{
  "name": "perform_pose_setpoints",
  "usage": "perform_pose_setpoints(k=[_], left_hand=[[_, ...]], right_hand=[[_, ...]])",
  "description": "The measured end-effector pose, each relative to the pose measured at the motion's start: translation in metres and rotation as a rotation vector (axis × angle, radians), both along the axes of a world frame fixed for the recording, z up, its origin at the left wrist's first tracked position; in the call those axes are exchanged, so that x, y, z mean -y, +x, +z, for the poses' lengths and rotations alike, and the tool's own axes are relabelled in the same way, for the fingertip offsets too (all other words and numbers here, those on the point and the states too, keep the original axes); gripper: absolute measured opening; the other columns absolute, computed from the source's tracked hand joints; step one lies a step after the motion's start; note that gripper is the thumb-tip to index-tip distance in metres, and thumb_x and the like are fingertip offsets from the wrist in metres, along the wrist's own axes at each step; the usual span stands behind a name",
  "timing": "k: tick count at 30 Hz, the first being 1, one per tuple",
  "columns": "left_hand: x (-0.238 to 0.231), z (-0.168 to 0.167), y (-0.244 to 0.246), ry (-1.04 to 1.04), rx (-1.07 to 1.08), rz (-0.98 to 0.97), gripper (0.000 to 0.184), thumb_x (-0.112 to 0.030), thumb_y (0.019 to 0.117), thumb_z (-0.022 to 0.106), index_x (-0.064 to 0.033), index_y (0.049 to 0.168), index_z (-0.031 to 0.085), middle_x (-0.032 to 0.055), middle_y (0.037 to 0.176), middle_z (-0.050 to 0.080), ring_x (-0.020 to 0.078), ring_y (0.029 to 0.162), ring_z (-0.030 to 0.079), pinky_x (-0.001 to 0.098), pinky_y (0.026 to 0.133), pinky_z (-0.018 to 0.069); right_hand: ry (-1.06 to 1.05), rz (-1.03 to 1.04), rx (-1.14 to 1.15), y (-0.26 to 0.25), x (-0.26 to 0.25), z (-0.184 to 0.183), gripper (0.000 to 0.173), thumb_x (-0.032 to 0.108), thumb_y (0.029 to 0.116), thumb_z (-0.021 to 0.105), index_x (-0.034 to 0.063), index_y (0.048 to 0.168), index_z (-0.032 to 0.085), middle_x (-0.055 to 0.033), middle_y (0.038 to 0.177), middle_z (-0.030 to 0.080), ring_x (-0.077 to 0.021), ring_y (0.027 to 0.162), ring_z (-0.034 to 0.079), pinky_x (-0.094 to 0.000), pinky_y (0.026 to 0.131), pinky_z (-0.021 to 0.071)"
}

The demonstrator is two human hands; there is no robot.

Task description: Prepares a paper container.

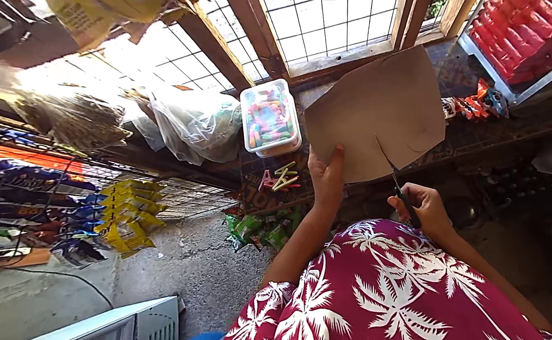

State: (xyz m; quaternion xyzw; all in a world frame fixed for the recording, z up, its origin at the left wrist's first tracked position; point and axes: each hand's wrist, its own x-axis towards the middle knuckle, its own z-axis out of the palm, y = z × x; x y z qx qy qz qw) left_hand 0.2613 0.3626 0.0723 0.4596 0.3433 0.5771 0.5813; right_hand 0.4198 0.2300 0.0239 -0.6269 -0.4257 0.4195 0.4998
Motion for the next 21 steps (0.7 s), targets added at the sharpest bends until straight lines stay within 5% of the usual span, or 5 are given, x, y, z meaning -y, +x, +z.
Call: perform_pose_setpoints(k=[7, 21], left_hand=[[0.008, 0.005, -0.004, -0.069, -0.073, -0.037, 0.031, -0.014, 0.1013, 0.054, -0.0076, 0.132, 0.05, 0.0006, 0.105, 0.067, 0.0094, 0.092, 0.069, 0.0352, 0.082, 0.0605], [0.009, 0.01, -0.002, -0.145, 0.031, -0.022, 0.033, 0.002, 0.0979, 0.05, 0.0086, 0.13, 0.044, 0.0082, 0.1, 0.068, 0.0112, 0.089, 0.071, 0.0314, 0.084, 0.0611]], right_hand=[[0.092, 0.009, 0.011, -0.003, -0.002, 0.002, 0.033, 0.048, 0.0877, 0.076, 0.0161, 0.086, 0.065, 0.0129, 0.066, 0.063, 0.0013, 0.053, 0.06, -0.017, 0.05, 0.0525], [0.092, -0.012, 0.046, -0.002, 0.0, -0.007, 0.036, 0.053, 0.0827, 0.076, 0.0196, 0.078, 0.063, 0.0146, 0.057, 0.058, 0.0036, 0.046, 0.055, -0.0148, 0.044, 0.0475]])
